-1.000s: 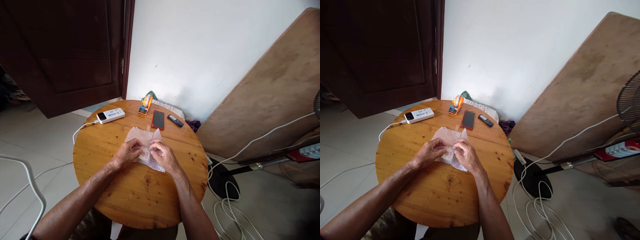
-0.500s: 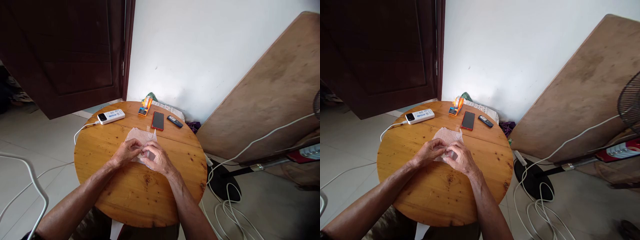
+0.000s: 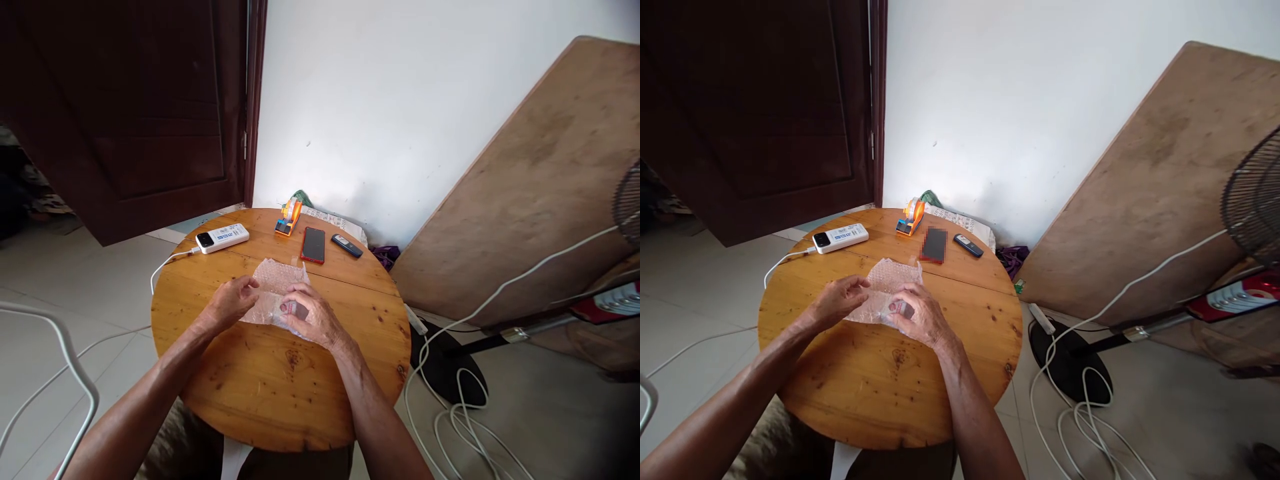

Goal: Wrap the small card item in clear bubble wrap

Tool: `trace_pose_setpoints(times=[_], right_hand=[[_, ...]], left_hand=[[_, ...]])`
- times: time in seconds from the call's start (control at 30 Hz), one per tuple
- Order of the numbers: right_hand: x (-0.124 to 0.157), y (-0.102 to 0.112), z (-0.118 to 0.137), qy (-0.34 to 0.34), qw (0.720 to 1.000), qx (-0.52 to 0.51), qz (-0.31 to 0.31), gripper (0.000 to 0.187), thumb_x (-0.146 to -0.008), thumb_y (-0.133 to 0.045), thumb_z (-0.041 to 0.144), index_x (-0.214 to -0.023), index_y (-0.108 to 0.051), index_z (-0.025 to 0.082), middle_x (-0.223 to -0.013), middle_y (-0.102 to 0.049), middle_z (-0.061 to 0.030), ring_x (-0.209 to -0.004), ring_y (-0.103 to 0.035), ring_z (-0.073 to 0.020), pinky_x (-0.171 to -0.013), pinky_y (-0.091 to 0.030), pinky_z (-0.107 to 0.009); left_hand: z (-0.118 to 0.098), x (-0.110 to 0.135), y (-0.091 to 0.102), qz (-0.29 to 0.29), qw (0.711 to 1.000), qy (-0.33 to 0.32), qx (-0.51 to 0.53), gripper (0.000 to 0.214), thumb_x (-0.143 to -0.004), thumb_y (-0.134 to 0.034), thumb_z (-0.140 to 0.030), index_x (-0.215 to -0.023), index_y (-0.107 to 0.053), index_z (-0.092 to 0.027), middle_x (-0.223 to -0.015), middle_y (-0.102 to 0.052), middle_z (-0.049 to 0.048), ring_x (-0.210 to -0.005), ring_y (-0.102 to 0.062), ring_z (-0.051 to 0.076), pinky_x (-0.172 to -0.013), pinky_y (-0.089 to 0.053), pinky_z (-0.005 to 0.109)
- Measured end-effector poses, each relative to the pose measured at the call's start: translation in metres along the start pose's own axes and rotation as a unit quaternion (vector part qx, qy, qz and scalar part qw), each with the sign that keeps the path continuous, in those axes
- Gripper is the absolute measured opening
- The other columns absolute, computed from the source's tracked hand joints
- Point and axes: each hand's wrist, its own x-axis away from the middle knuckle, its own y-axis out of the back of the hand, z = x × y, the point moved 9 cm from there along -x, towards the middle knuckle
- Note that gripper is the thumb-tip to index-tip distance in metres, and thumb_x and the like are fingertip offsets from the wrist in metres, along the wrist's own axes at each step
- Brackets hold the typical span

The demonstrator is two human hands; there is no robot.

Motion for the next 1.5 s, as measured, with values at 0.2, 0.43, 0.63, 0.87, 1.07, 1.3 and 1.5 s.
trace_pose_setpoints(times=[0.2, 0.43, 0.63, 0.87, 1.07, 1.3, 1.5], right_hand=[[0.0, 0.0, 0.001, 0.002, 1.0, 0.003, -0.004, 0.02, -0.078, -0.071, 0.019, -0.097, -0.066, 0.023, -0.116, -0.06, -0.0067, -0.109, -0.059, -0.0207, -0.096, -0.046, -0.034], [0.0, -0.003, 0.007, 0.012, 0.999, 0.032, 0.018, 0.038, -0.083, -0.065, 0.02, -0.12, -0.064, 0.024, -0.122, -0.057, -0.0086, -0.117, -0.055, -0.0225, -0.102, -0.044, -0.039], [0.001, -0.005, 0.011, 0.011, 0.997, 0.061, 0.037, 0.038, -0.087, -0.062, 0.025, -0.125, -0.063, 0.026, -0.126, -0.056, -0.0088, -0.117, -0.054, -0.0236, -0.101, -0.045, -0.04], [0.001, -0.008, 0.014, 0.032, 0.997, 0.062, 0.043, 0.032, -0.089, -0.06, 0.023, -0.12, -0.065, 0.025, -0.13, -0.054, -0.0092, -0.117, -0.054, -0.0249, -0.1, -0.046, -0.042], [0.0, -0.009, 0.013, 0.03, 0.997, 0.057, 0.037, 0.033, -0.086, -0.063, 0.022, -0.119, -0.061, 0.023, -0.127, -0.056, -0.01, -0.12, -0.051, -0.0263, -0.102, -0.044, -0.044], [-0.001, -0.009, 0.004, 0.012, 0.999, 0.034, 0.001, 0.041, -0.082, -0.07, 0.027, -0.119, -0.054, 0.021, -0.124, -0.059, -0.012, -0.117, -0.054, -0.0269, -0.1, -0.044, -0.045], [0.0, -0.008, -0.003, -0.018, 0.999, 0.044, -0.002, 0.04, -0.081, -0.068, 0.026, -0.117, -0.054, 0.019, -0.114, -0.063, -0.0119, -0.108, -0.058, -0.0263, -0.094, -0.047, -0.043]], left_hand=[[-0.001, 0.007, 0.009, -0.018, 0.98, 0.017, -0.198, 0.024, -0.079, -0.056, -0.035, -0.094, -0.063, -0.019, -0.087, -0.067, 0.0068, -0.079, -0.063, 0.023, -0.068, -0.044, 0.029], [-0.006, 0.014, 0.003, 0.032, 0.966, 0.087, -0.241, 0.041, -0.081, -0.053, -0.047, -0.105, -0.062, -0.015, -0.094, -0.072, 0.0164, -0.094, -0.067, 0.034, -0.076, -0.046, 0.036], [0.007, 0.005, -0.003, 0.034, 0.985, 0.085, -0.148, 0.024, -0.073, -0.058, -0.04, -0.08, -0.062, -0.017, -0.077, -0.069, 0.0089, -0.076, -0.066, 0.025, -0.063, -0.042, 0.028], [0.003, 0.004, -0.02, 0.079, 0.982, 0.094, 0.143, 0.027, -0.065, -0.058, -0.043, -0.063, -0.051, -0.018, -0.052, -0.048, -0.0058, -0.046, -0.043, 0.009, -0.043, -0.032, 0.02], [-0.025, 0.004, -0.037, 0.085, 0.978, 0.083, 0.17, 0.022, -0.062, -0.056, -0.04, -0.062, -0.048, -0.019, -0.052, -0.047, -0.0053, -0.048, -0.047, 0.01, -0.043, -0.037, 0.02], [-0.046, 0.012, -0.032, 0.124, 0.987, 0.001, 0.104, 0.019, -0.068, -0.053, -0.032, -0.068, -0.064, -0.017, -0.059, -0.057, -0.0015, -0.056, -0.052, 0.013, -0.05, -0.04, 0.022], [-0.059, 0.019, -0.028, 0.087, 0.987, -0.13, 0.021, 0.025, -0.078, -0.046, -0.022, -0.078, -0.07, -0.019, -0.07, -0.064, 0.0008, -0.065, -0.057, 0.014, -0.064, -0.046, 0.024]])
